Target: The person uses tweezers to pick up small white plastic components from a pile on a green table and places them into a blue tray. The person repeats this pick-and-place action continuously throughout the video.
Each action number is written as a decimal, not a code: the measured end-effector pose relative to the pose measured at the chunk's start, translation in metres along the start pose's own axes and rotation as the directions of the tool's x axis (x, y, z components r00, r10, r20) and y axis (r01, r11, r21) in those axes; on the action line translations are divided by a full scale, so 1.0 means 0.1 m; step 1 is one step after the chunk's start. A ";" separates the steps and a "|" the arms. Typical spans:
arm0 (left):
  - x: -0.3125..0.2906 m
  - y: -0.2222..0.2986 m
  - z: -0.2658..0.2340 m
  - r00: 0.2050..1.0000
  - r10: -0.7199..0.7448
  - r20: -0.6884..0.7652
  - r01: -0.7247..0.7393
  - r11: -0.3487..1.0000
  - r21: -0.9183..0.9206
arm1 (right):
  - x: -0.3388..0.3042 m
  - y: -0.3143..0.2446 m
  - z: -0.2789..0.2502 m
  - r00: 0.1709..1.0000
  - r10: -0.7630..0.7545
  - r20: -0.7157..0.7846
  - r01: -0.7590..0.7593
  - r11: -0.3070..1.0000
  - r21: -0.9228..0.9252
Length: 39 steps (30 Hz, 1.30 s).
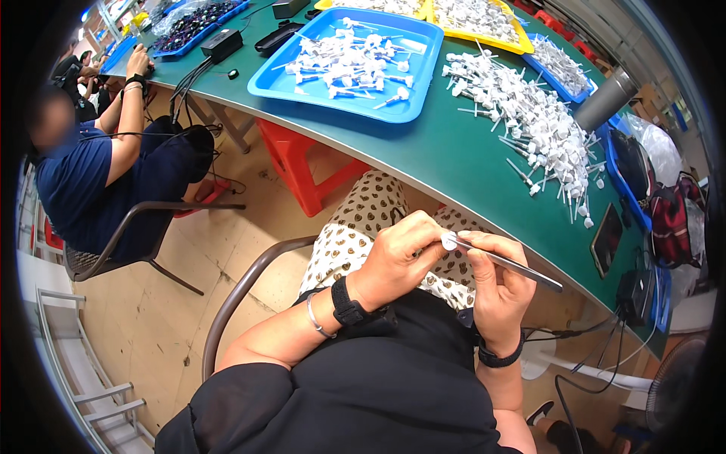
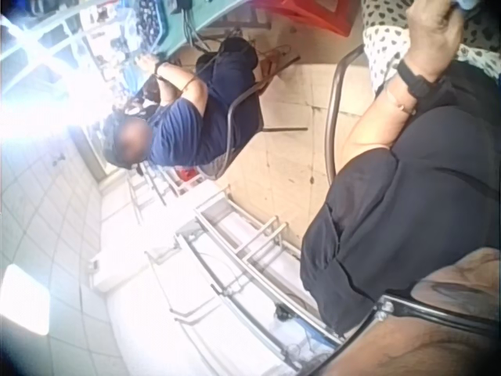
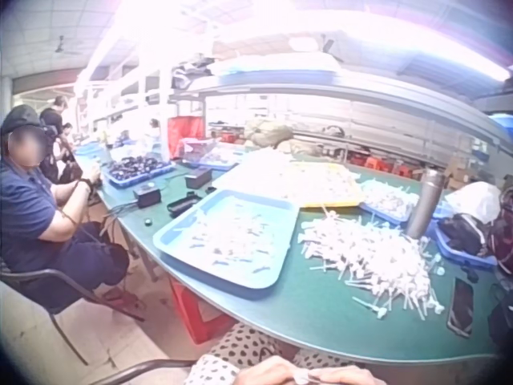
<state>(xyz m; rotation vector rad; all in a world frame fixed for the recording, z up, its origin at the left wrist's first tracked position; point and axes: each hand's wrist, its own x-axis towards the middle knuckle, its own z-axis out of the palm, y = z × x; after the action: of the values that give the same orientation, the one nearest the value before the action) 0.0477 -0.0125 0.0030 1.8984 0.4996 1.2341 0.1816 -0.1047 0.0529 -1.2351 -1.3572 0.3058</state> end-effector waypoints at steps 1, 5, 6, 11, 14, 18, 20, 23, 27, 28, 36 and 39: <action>0.00 0.00 0.00 1.000 -0.001 0.002 0.001 1.000 0.008 | 0.00 0.01 0.00 1.000 0.006 0.003 -0.006 1.000 -0.004; 0.00 0.00 0.00 1.000 0.004 -0.001 -0.004 1.000 0.014 | -0.01 0.04 0.00 1.000 0.027 -0.005 -0.027 1.000 0.001; 0.00 0.00 0.00 1.000 0.008 -0.002 -0.008 1.000 0.019 | -0.01 0.04 0.00 0.999 0.031 -0.011 -0.031 1.000 0.007; 0.00 -0.02 0.00 1.000 0.011 0.001 -0.011 1.000 0.014 | -0.01 0.02 0.01 0.997 0.075 -0.026 -0.074 0.997 0.036; 0.01 -0.02 0.00 1.000 0.017 0.002 -0.018 1.000 0.015 | 0.00 0.02 0.01 0.996 0.082 -0.030 -0.080 0.996 0.046; 0.01 -0.01 0.00 1.000 0.018 0.006 -0.019 1.000 0.023 | 0.00 0.02 0.01 0.997 0.075 -0.025 -0.075 0.997 0.020; 0.01 -0.02 0.00 1.000 0.017 0.008 -0.017 1.000 0.024 | 0.00 0.03 0.01 0.997 0.077 -0.032 -0.076 0.997 0.031; 0.01 -0.02 0.00 1.000 0.013 0.012 -0.013 0.999 0.030 | 0.00 0.04 0.02 0.997 0.071 -0.042 -0.069 0.997 0.029; 0.01 -0.02 0.00 1.000 0.011 0.028 -0.012 1.000 0.018 | 0.00 0.04 0.01 0.997 0.072 -0.040 -0.071 0.997 0.020; 0.01 -0.03 0.00 0.999 0.012 0.036 -0.013 1.000 0.011 | 0.00 0.04 0.01 0.997 0.066 -0.040 -0.066 0.998 0.013; -0.01 -0.04 0.01 0.999 0.014 0.046 -0.014 1.000 0.006 | 0.00 0.06 0.00 0.999 0.034 -0.019 -0.035 0.997 -0.064; 0.00 -0.01 0.02 0.999 -0.011 0.050 0.011 1.000 0.008 | 0.02 0.05 0.00 1.000 -0.010 0.018 0.012 0.993 -0.121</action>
<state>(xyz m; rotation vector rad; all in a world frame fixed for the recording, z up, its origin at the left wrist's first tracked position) 0.0490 -0.0128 0.0017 1.9254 0.4880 1.1758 0.1847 -0.1015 0.0500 -1.3272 -1.4139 0.2292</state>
